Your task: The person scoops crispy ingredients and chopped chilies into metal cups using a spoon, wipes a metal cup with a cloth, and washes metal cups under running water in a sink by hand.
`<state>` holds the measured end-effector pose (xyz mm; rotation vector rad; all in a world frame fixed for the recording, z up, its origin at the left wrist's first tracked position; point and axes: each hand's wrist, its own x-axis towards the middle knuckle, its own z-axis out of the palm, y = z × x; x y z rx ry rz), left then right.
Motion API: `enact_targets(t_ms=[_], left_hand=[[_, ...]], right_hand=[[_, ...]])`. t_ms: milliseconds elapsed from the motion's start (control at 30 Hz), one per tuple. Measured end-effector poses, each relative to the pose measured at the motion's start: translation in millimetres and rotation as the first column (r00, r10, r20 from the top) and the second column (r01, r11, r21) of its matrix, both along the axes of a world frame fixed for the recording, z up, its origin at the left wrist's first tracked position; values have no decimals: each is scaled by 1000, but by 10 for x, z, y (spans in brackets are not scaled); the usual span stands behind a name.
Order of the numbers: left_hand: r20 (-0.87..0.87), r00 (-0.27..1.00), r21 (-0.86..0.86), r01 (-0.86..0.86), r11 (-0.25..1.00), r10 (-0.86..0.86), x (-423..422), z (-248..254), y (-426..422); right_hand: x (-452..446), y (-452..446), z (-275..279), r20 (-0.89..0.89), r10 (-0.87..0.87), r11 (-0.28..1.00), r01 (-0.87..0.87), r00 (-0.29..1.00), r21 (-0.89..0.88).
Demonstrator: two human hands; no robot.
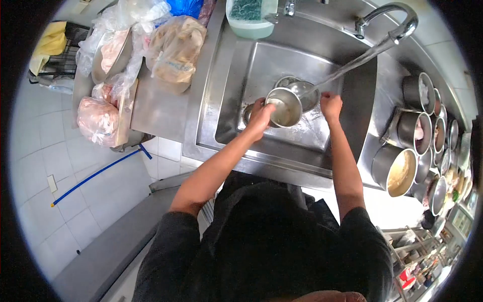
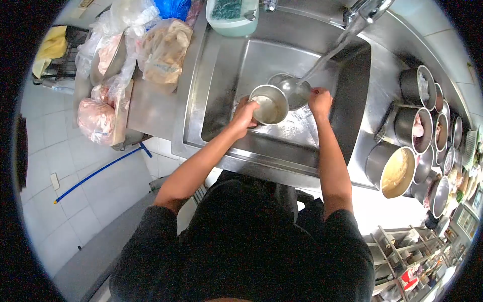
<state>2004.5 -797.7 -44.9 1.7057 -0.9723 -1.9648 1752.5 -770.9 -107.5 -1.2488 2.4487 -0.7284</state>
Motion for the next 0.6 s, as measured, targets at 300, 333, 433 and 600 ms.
enact_targets(t_ms=[300,333,433,600], left_hand=[[587,752,-460,614,641,-300,-1163,-28,-475],[641,741,-569,635,523,-201,-1214,-33,-433],[399,876,-785,480,393,-272,-1192,-57,-480],[366,845,-438,526,729,-389,-1098,-102,-556]], right_hand=[[633,-394,1740,-170,273,926,-307,947,-219],[750,-441,1814,-139,280,920,-306,950,-244],[1177,-803,2190,-261,358,825,-434,897,-361],[1451,-2155,2320,-460,496,744,-634,736,-212]])
